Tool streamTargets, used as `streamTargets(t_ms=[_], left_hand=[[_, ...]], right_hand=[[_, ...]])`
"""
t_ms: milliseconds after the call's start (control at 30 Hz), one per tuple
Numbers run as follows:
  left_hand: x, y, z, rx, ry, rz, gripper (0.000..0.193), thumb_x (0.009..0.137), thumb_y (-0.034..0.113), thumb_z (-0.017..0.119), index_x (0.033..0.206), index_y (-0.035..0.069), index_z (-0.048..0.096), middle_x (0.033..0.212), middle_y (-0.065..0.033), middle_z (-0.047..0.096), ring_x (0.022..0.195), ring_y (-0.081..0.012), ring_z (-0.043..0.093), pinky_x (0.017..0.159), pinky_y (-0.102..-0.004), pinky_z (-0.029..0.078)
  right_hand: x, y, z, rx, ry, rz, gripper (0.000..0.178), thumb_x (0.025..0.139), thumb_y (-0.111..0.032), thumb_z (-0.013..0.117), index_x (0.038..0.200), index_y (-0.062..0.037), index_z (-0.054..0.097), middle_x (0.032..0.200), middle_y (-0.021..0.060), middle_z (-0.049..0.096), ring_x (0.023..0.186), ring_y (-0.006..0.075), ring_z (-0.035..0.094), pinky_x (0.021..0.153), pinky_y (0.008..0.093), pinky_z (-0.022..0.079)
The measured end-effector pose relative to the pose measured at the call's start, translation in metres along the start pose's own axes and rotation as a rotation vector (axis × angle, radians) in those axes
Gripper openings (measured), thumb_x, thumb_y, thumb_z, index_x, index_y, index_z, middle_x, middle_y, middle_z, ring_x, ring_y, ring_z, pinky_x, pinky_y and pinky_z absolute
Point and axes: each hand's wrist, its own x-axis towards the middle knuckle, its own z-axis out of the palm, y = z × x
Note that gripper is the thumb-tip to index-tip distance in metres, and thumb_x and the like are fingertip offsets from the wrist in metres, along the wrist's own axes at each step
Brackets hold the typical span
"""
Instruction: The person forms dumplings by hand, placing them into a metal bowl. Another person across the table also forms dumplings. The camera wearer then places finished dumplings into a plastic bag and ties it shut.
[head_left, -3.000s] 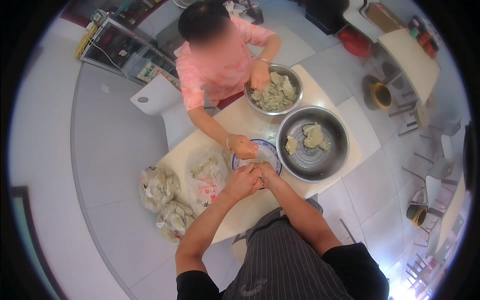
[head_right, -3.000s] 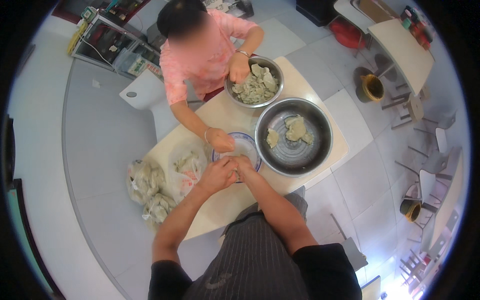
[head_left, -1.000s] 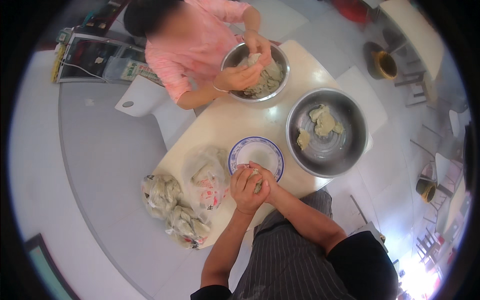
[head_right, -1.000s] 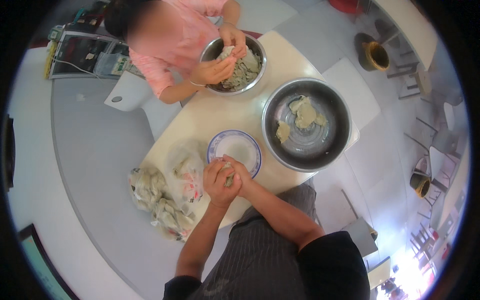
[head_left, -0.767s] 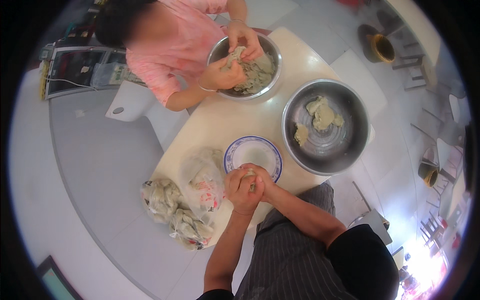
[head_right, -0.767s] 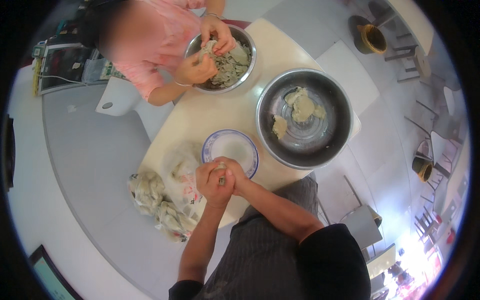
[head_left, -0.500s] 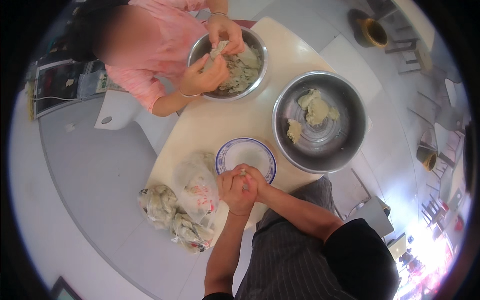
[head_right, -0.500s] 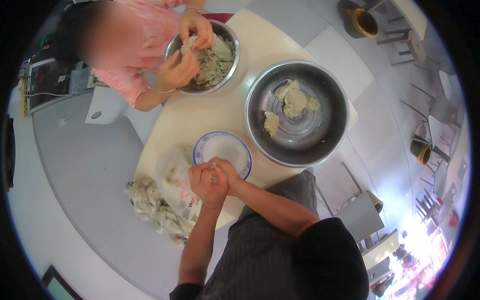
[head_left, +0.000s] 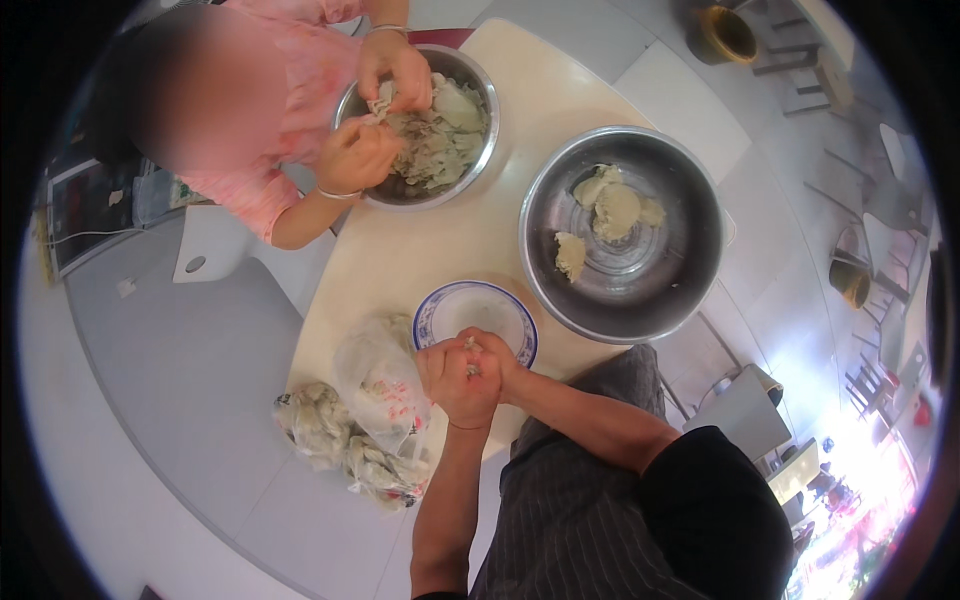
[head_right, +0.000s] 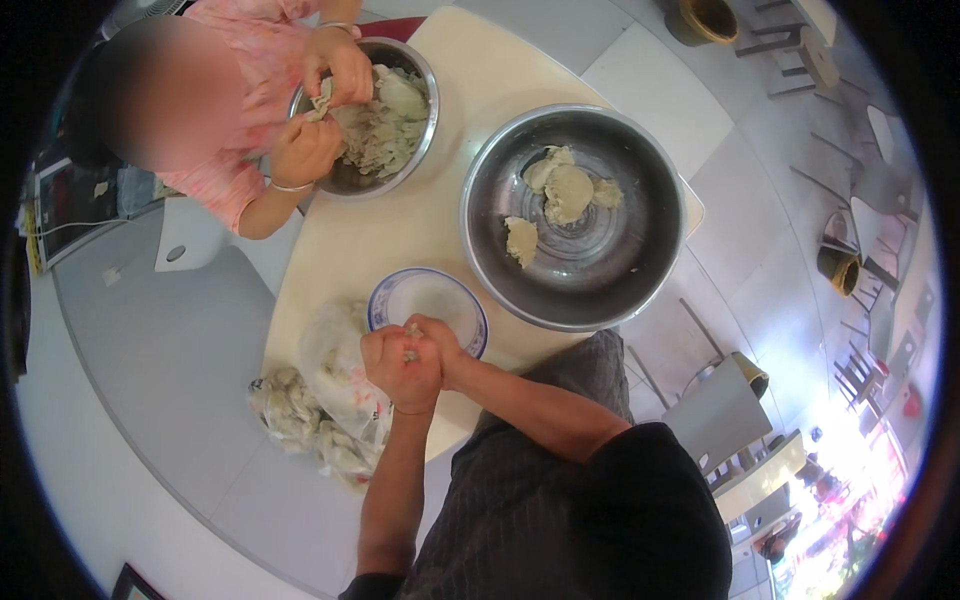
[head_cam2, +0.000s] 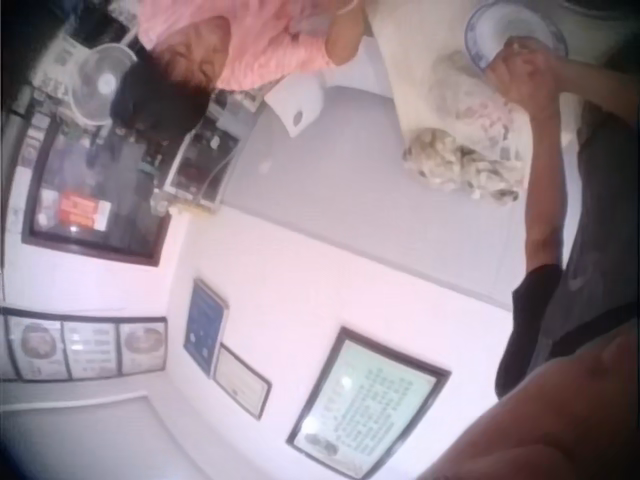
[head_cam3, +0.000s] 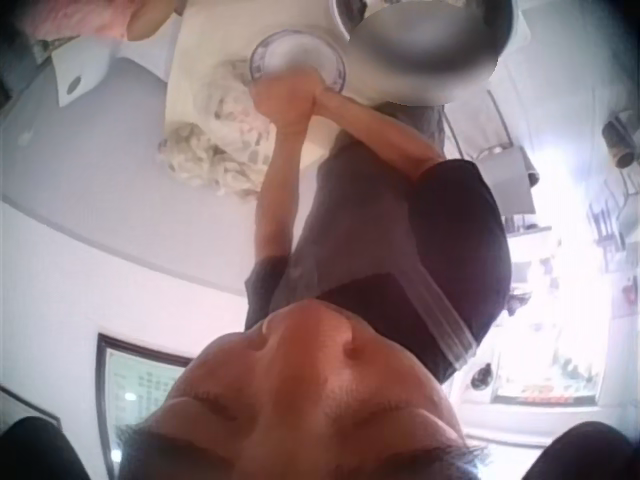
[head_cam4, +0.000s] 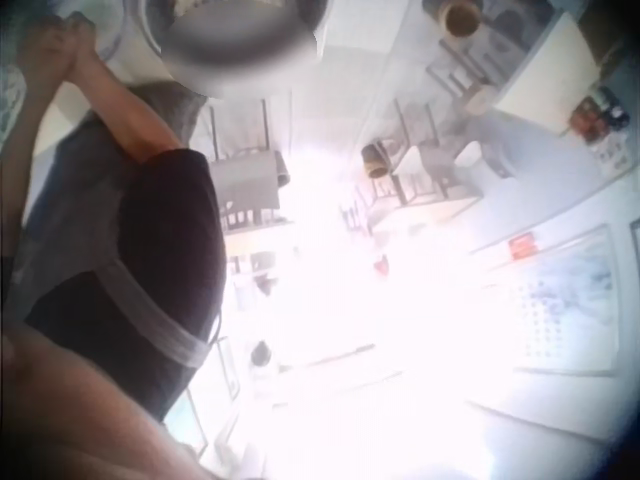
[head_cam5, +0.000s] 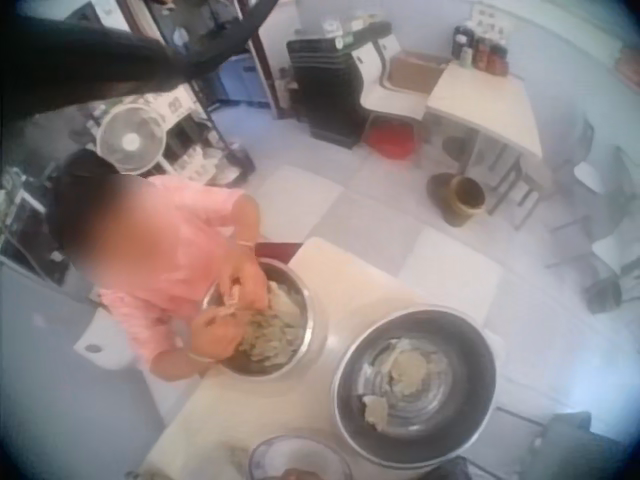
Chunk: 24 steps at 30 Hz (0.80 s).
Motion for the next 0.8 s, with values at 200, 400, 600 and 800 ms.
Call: streamTargets(t_ms=[200,400,600,800], left_hand=[[0.003,0.002,0.002,0.037,-0.002,0.012,0.014,0.067,0.000,0.063,0.066,0.007,0.050,0.077,-0.0096,0.056,0.071,-0.0286,0.053,0.061,-0.0378,0.044],[-0.003,-0.001,0.002,0.048,-0.031,-0.031,0.015,0.070,0.002,0.062,0.065,0.007,0.049,0.072,-0.0090,0.053,0.070,-0.0290,0.050,0.060,-0.0399,0.041],[-0.003,0.000,-0.007,-0.007,-0.107,-0.042,0.010,0.073,0.010,0.064,0.076,0.006,0.055,0.083,-0.0107,0.056,0.078,-0.0311,0.052,0.069,-0.0416,0.044],[0.007,0.025,-0.040,-0.022,-0.015,-0.032,0.027,0.076,0.014,0.066,0.099,0.003,0.061,0.110,-0.0197,0.048,0.095,-0.0343,0.053,0.082,-0.0414,0.045]], right_hand=[[-0.002,-0.002,0.004,-0.014,0.038,-0.035,0.021,0.084,-0.027,0.053,0.074,-0.0095,0.057,0.071,0.0032,0.055,0.068,0.0165,0.054,0.062,0.0312,0.045],[-0.002,-0.001,0.002,-0.041,0.088,-0.078,0.020,0.084,-0.026,0.052,0.075,-0.0090,0.057,0.072,0.0048,0.055,0.068,0.0184,0.055,0.063,0.0325,0.046],[0.002,0.007,-0.010,-0.026,-0.123,-0.101,0.022,0.092,-0.029,0.047,0.090,-0.0090,0.057,0.087,0.0040,0.059,0.083,0.0186,0.058,0.075,0.0351,0.049],[-0.044,-0.011,0.064,-0.002,0.080,-0.016,0.039,0.097,-0.035,0.031,0.104,-0.0064,0.055,0.095,0.0117,0.064,0.092,0.0248,0.063,0.083,0.0383,0.052]])
